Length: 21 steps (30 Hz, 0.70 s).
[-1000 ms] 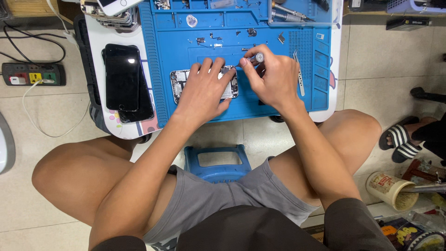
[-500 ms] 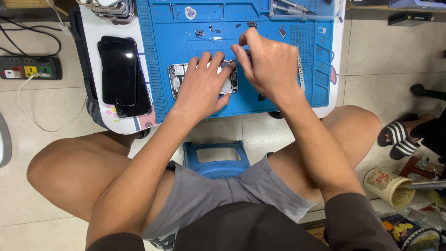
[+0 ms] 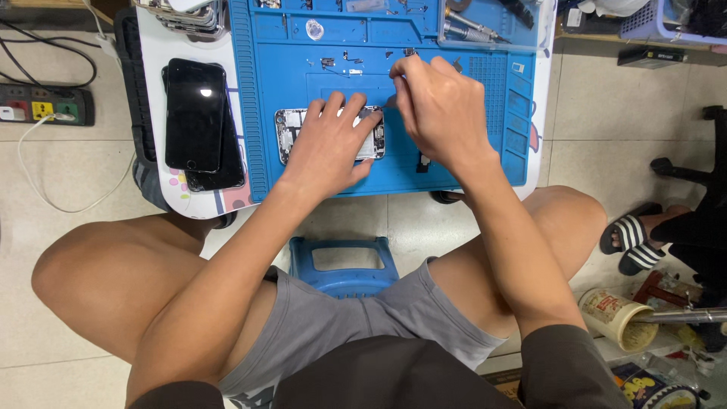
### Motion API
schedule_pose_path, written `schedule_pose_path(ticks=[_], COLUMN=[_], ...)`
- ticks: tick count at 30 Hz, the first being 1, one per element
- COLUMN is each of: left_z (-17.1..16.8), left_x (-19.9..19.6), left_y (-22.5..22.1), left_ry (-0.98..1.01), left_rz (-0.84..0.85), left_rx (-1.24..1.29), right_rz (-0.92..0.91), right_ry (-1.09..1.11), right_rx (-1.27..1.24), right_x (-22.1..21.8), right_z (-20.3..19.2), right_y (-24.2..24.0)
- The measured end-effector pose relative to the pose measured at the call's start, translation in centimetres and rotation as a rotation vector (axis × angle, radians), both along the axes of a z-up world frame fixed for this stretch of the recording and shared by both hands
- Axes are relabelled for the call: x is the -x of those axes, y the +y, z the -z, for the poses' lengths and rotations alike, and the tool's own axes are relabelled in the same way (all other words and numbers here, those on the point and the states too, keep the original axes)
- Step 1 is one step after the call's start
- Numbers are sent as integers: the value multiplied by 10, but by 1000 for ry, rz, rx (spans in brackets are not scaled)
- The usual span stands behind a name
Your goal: The person disassembles a smartphone on a blue work mat, using tweezers and a screwdriver to remove screws and internal components. They carefully place parts on the mat and continue to separate the phone's internal structure.
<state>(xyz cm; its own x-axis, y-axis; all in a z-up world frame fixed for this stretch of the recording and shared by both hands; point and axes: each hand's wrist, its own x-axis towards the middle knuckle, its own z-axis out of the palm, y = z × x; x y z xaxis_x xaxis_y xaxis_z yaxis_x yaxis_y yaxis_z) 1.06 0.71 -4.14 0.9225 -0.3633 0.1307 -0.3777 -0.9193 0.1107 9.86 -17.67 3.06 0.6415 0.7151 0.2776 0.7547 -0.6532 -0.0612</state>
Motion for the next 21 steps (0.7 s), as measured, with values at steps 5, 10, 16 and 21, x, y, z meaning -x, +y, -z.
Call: schedule_pose_path(ticks=[5,10,16,21], left_z=[0,-1,-2,-3], left_x=[3,4,4,5], left_y=[-1,-2,-2,-2], left_ry=[5,9,-4,-41], left_rz=[-8,-2,-5,0], left_rx=[23,4,14,-30], right_rz=[-26,-46,-84,-95], right_ry=[57,25,20,14], right_rx=[-21,-28,1,6], right_x=[7,6,7,6], right_z=[-8,-7,-9,-9], right_y=[3,0,2,2])
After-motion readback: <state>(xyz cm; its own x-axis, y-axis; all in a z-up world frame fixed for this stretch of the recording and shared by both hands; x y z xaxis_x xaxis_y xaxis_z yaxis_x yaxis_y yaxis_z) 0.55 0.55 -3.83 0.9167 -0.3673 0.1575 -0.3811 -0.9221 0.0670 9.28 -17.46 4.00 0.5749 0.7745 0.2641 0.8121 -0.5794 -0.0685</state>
